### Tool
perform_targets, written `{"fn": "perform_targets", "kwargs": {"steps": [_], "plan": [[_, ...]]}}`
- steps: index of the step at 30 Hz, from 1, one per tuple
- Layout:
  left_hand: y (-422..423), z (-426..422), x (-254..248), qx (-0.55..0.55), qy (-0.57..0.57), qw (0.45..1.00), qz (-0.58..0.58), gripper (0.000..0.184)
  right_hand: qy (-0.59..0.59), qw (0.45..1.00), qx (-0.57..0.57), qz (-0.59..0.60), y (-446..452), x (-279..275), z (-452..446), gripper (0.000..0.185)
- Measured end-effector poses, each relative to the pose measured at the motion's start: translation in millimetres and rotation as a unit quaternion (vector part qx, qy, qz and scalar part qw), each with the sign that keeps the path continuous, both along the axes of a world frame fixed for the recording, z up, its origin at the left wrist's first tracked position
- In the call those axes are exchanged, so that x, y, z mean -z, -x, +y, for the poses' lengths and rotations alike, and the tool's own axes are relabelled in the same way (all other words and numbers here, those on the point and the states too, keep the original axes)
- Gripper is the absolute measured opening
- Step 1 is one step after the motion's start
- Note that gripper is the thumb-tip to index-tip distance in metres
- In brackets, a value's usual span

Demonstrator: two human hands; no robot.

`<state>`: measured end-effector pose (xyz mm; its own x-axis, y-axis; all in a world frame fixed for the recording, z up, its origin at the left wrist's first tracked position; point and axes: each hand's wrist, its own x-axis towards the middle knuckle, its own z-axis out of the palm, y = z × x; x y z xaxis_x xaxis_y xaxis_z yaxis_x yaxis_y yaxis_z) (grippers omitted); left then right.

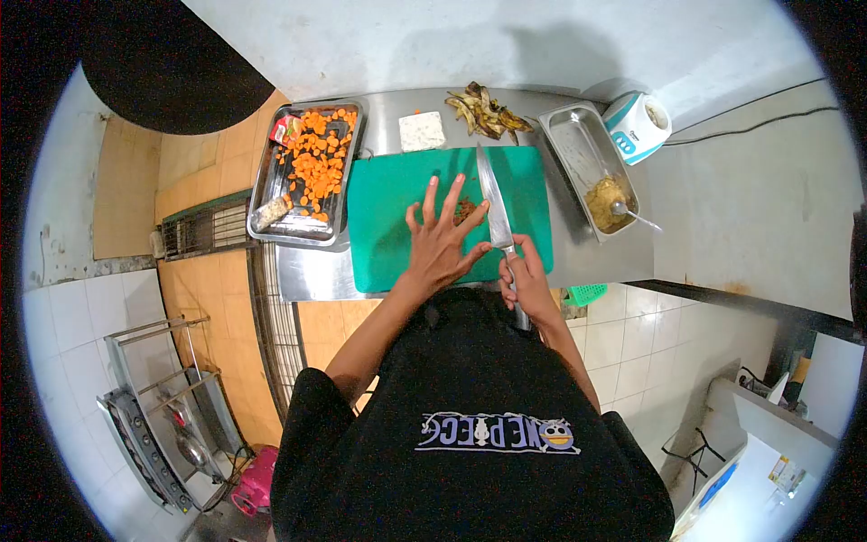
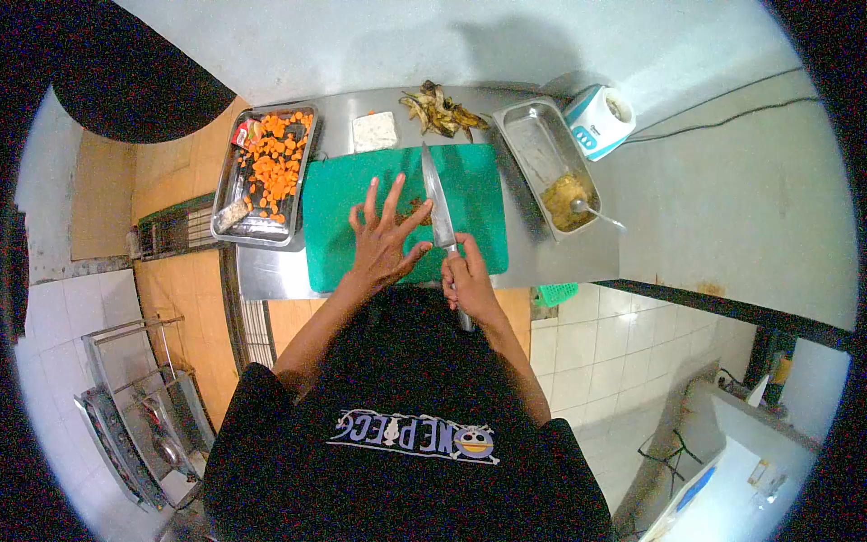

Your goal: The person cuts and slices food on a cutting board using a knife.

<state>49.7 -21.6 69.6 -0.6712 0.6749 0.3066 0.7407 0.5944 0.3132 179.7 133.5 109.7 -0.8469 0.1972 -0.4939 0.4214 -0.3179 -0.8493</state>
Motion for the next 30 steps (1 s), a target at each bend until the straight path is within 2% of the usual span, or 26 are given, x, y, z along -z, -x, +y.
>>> {"fn": "perform_targets", "kwargs": {"steps": [9, 13, 30], "plan": [[5.6, 6.4, -4.7, 0.001, -0.041, 0.999, -0.02, 0.064, -0.019, 1.0, -0.022, -0.008, 0.5, -11.4, 3.5, 0.026], [9.5, 7.8, -4.1, -0.006, -0.003, 0.999, -0.045, 0.069, -0.025, 0.999, -0.033, -0.011, -3.1, -5.8, 7.3, 0.027], [36.3, 23.2, 5.0, -0.017, -0.059, 0.998, -0.034, 0.058, -0.048, 0.998, -0.047, -0.012, -13.3, -6.4, 12.5, 0.028]]}}
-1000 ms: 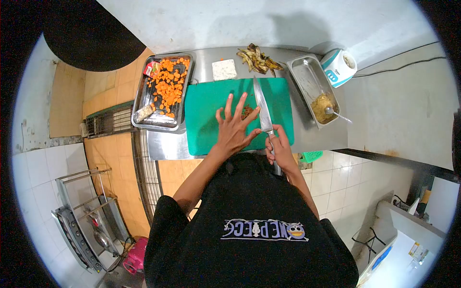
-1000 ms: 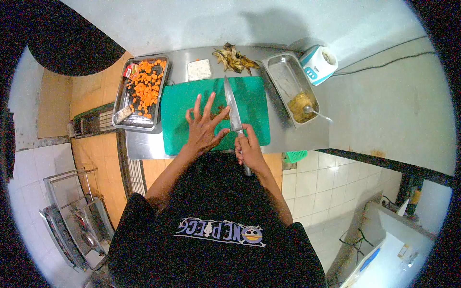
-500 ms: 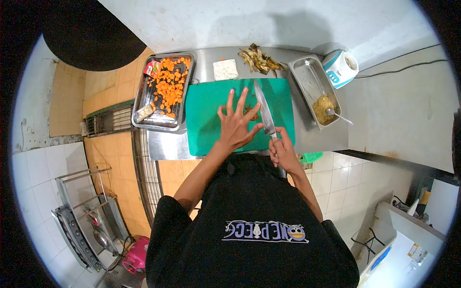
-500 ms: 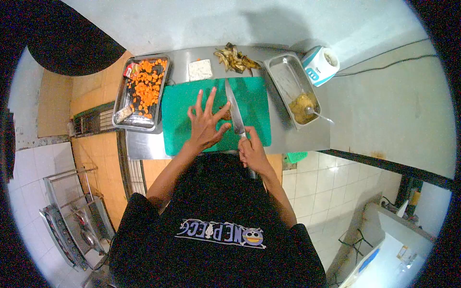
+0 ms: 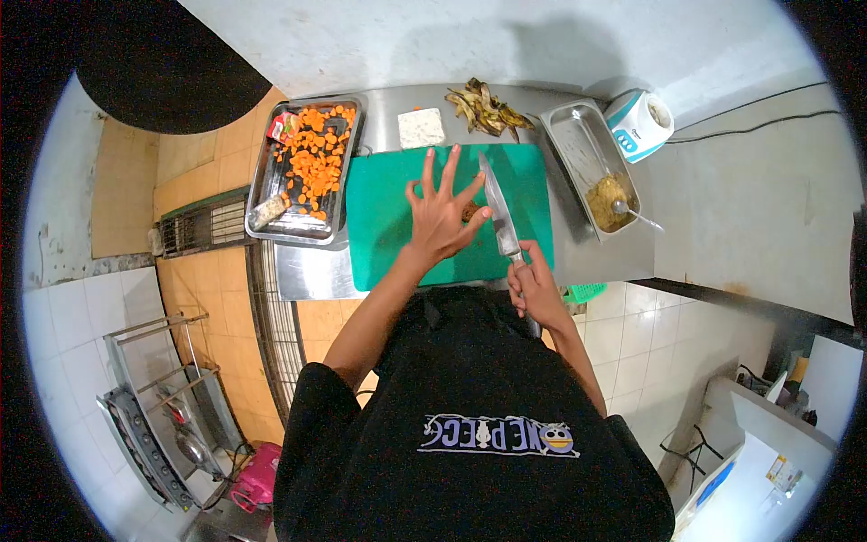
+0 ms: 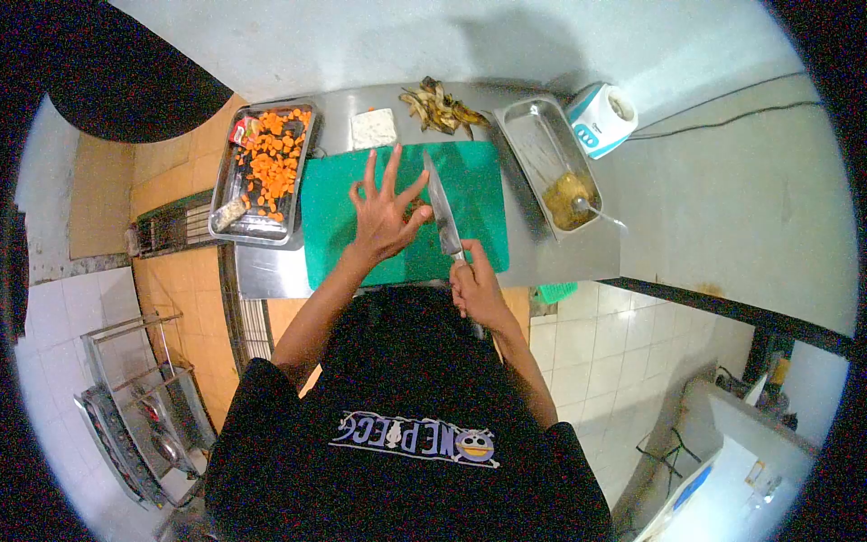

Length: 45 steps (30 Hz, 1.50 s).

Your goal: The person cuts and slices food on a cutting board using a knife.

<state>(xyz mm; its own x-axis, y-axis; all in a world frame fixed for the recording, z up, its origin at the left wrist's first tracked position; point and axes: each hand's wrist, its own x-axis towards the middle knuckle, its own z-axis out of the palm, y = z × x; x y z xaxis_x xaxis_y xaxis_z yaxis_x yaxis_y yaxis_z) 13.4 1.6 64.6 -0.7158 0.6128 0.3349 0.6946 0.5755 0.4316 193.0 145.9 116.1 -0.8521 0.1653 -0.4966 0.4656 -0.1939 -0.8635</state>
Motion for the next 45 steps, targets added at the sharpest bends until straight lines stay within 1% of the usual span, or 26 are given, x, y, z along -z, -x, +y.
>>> {"fn": "perform_targets", "kwargs": {"steps": [4, 6, 10, 18, 22, 24, 28, 29, 30, 31, 32, 33, 34, 36, 37, 39, 43, 45], "plan": [[3.1, 2.4, -1.5, -0.003, 0.005, 1.0, -0.01, 0.058, -0.002, 1.0, 0.003, -0.015, -2.4, -3.2, 2.1, 0.029], [4.5, 3.8, -1.0, -0.003, 0.006, 1.0, -0.01, 0.058, -0.001, 1.0, -0.024, 0.0, -4.0, -4.6, 4.9, 0.029], [5.5, 4.7, -2.4, 0.0, 0.005, 1.0, -0.01, 0.058, -0.002, 1.0, -0.018, -0.013, -8.8, -13.6, 4.8, 0.027], [4.9, 2.6, 0.5, -0.003, 0.01, 1.0, -0.02, 0.057, -0.018, 0.998, -0.05, -0.015, -17.1, -23.1, 7.0, 0.027], [7.0, 1.1, 2.5, -0.005, 0.009, 1.0, -0.029, 0.058, -0.011, 0.999, -0.043, -0.027, -24.1, -24.7, 6.5, 0.027], [11.2, -2.7, 4.2, -0.025, 0.037, 0.999, -0.028, 0.06, -0.009, 0.998, -0.043, -0.044, -32.0, -23.5, 8.1, 0.029], [18.4, -12.5, 6.2, -0.041, 0.017, 0.997, -0.056, 0.062, -0.013, 0.998, -0.046, -0.034, -47.3, -14.9, 13.9, 0.033], [17.2, -14.3, 6.6, -0.038, 0.02, 0.997, -0.065, 0.062, -0.121, 0.991, -0.055, 0.0, -48.6, -5.6, 15.7, 0.036], [14.1, -15.7, 5.3, -0.034, 0.025, 0.996, -0.075, 0.063, -0.228, 0.971, -0.063, 0.033, -45.4, -6.7, 14.1, 0.038], [9.4, -16.8, 3.8, -0.031, 0.027, 0.996, -0.076, 0.063, -0.226, 0.972, -0.06, 0.032, -43.1, -9.0, 11.9, 0.038], [4.1, -17.7, 1.7, -0.019, 0.024, 0.997, -0.075, 0.062, -0.372, 0.924, -0.067, 0.048, -38.9, -11.4, 8.3, 0.042], [-0.9, -18.0, -1.2, -0.007, 0.019, 0.997, -0.074, 0.062, -0.511, 0.854, -0.072, 0.063, -32.5, -14.9, 4.1, 0.046], [-6.8, -18.4, -3.3, -0.004, 0.02, 0.997, -0.073, 0.062, -0.511, 0.855, -0.069, 0.062, -28.8, -12.5, 2.1, 0.046], [-21.2, -19.8, -6.9, 0.029, 0.023, 0.997, -0.069, 0.061, -0.536, 0.836, -0.058, 0.102, -23.2, -6.0, -0.4, 0.057], [-28.7, -20.2, -7.7, 0.029, 0.024, 0.997, -0.068, 0.061, -0.535, 0.837, -0.057, 0.103, -21.2, -4.9, -1.5, 0.057], [-42.3, -19.9, -9.9, 0.049, 0.05, 0.997, -0.034, 0.06, -0.533, 0.837, -0.105, 0.063, -16.7, -2.9, -3.5, 0.066], [-54.7, -19.2, -17.2, 0.074, 0.05, 0.996, -0.03, 0.062, -0.522, 0.842, -0.088, 0.108, -8.8, 9.1, -7.6, 0.063], [-56.8, -18.0, -14.1, 0.076, 0.051, 0.995, -0.029, 0.063, -0.465, 0.88, -0.033, 0.089, -5.6, 14.6, -11.1, 0.058]]}}
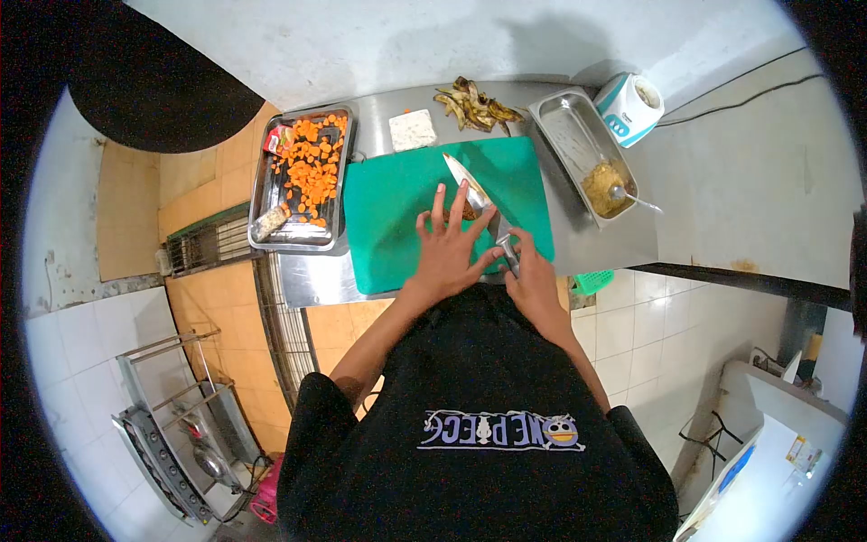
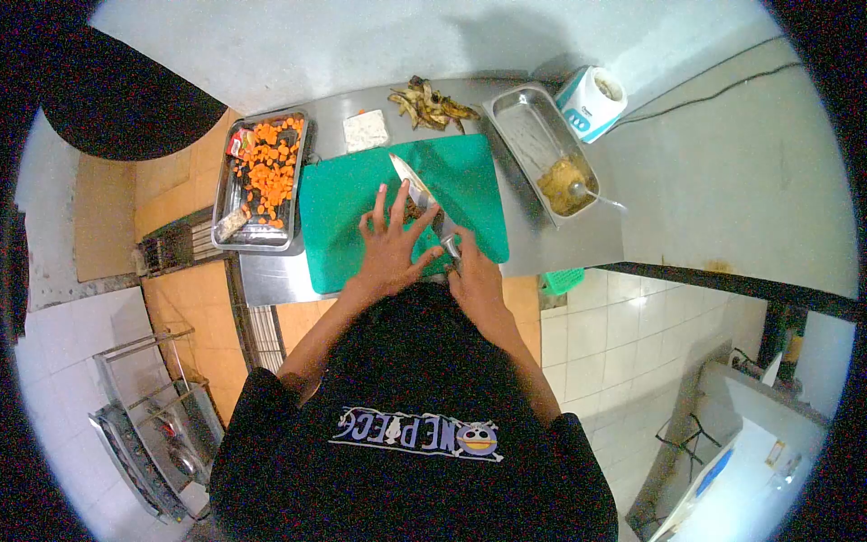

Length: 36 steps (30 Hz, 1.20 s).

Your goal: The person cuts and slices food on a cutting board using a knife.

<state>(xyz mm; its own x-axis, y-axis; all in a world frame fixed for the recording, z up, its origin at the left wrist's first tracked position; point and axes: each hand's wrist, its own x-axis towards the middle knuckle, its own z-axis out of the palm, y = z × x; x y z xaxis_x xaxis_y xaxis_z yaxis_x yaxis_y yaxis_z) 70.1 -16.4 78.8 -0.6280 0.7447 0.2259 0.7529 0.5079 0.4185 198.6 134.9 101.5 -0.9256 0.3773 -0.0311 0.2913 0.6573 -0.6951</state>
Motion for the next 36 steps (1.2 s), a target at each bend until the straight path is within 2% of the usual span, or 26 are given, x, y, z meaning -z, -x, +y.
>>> {"fn": "perform_targets", "kwargs": {"steps": [3, 7, 9, 11, 13, 14, 15, 22, 25, 31, 34, 36], "plan": [[-1.4, 0.8, 0.2, 0.0, -0.003, 1.0, 0.007, 0.064, 0.045, 0.998, 0.036, -0.015, 5.8, 2.0, -3.4, 0.049], [-1.4, 0.0, -3.4, -0.002, 0.006, 1.0, 0.01, 0.064, 0.077, 0.993, 0.062, -0.063, 12.4, 4.2, -2.1, 0.047], [-1.6, -0.2, -3.2, 0.004, 0.008, 1.0, 0.008, 0.065, 0.061, 0.996, 0.042, -0.044, 12.1, 12.5, -0.3, 0.033], [-3.1, 0.0, -1.3, 0.008, 0.01, 1.0, 0.006, 0.065, 0.053, 0.998, 0.023, -0.023, 10.4, 33.5, 3.4, 0.033], [-4.4, 1.6, 1.0, 0.004, 0.026, 1.0, -0.002, 0.068, 0.044, 0.999, 0.004, -0.001, 17.0, 20.8, -0.2, 0.033], [-5.2, 1.5, 1.5, 0.004, 0.026, 1.0, -0.002, 0.068, 0.193, 0.977, 0.055, -0.074, 18.8, 13.2, -3.5, 0.035], [-5.6, 1.7, 0.1, 0.005, 0.03, 1.0, 0.0, 0.068, 0.335, 0.925, 0.103, -0.144, 22.7, 3.5, -6.4, 0.037], [-4.9, 0.3, -1.7, 0.014, 0.027, 0.999, -0.014, 0.07, 0.339, 0.933, 0.053, -0.105, 27.1, 18.6, -7.9, 0.05], [-5.2, 1.0, -0.2, 0.011, 0.031, 0.999, -0.014, 0.071, 0.28, 0.955, 0.056, -0.084, 26.7, 25.1, -10.9, 0.055], [-4.6, -3.4, 1.2, 0.006, 0.048, 0.999, -0.015, 0.07, 0.318, 0.938, 0.054, -0.129, 26.9, 20.8, -14.9, 0.054], [-5.3, -4.2, 1.3, 0.001, 0.058, 0.998, -0.019, 0.068, 0.286, 0.946, 0.046, -0.146, 22.2, 36.2, -13.4, 0.047], [-6.3, -3.6, 0.3, -0.003, 0.062, 0.998, -0.019, 0.067, 0.253, 0.957, 0.022, -0.141, 18.0, 47.9, -11.7, 0.05]]}}
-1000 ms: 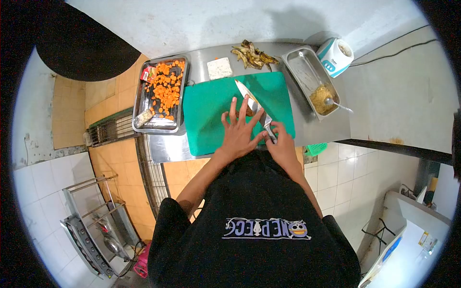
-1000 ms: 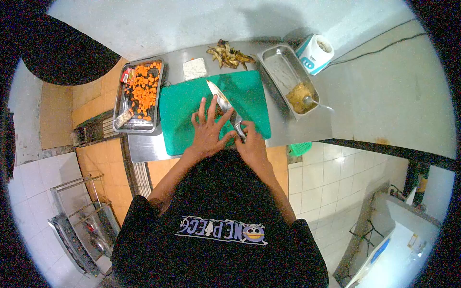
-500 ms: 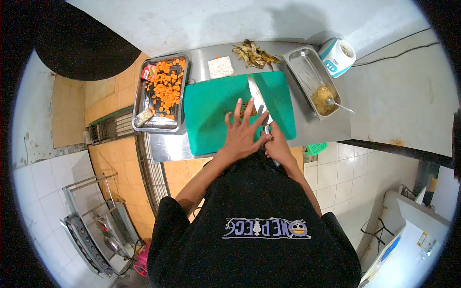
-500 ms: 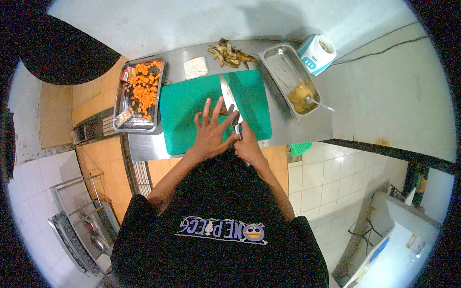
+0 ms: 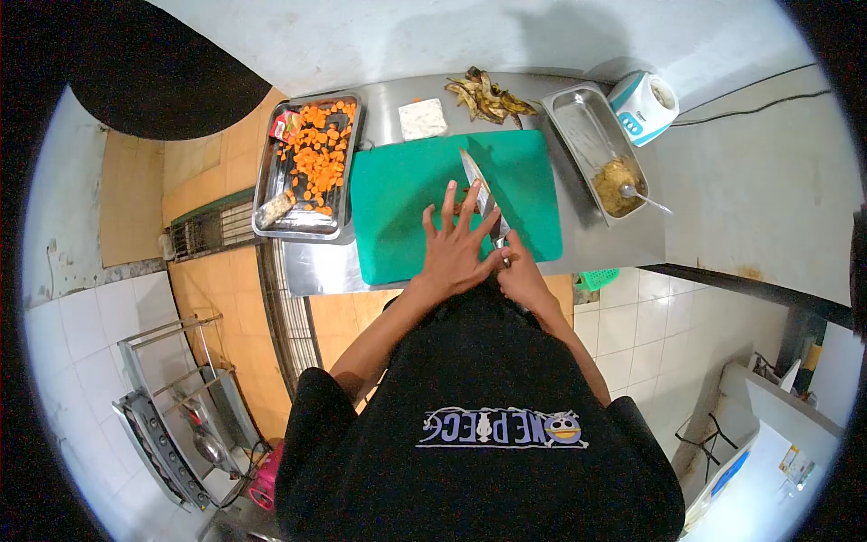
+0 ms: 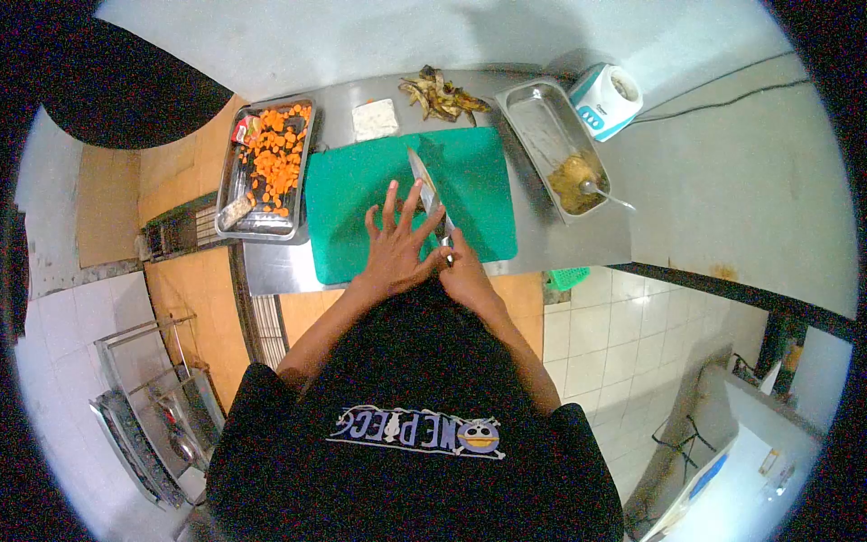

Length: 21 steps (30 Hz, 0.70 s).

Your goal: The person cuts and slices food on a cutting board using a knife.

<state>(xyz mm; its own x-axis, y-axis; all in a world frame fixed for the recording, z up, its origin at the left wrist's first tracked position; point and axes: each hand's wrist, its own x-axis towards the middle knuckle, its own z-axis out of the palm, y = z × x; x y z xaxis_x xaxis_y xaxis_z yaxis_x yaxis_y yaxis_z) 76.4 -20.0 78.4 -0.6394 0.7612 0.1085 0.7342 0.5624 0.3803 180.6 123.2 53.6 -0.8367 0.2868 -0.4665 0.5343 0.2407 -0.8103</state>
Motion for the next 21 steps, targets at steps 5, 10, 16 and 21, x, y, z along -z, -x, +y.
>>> {"fn": "perform_targets", "kwargs": {"steps": [5, 10, 16, 21], "plan": [[0.2, 0.9, 8.9, -0.005, 0.003, 1.0, 0.011, 0.065, -0.075, 0.996, -0.034, 0.018, -0.8, -20.2, 1.0, 0.029], [-0.1, 1.6, 9.3, -0.013, -0.008, 1.0, 0.009, 0.067, -0.124, 0.989, -0.071, 0.04, -8.9, -18.2, 5.1, 0.038], [1.6, 2.3, 9.1, -0.017, -0.005, 1.0, 0.002, 0.068, -0.111, 0.991, -0.08, 0.007, -13.6, -22.4, 7.9, 0.045], [3.7, 4.5, 10.8, -0.022, -0.008, 1.0, -0.001, 0.069, -0.099, 0.993, -0.061, 0.019, -16.4, -23.8, 9.3, 0.035]]}}
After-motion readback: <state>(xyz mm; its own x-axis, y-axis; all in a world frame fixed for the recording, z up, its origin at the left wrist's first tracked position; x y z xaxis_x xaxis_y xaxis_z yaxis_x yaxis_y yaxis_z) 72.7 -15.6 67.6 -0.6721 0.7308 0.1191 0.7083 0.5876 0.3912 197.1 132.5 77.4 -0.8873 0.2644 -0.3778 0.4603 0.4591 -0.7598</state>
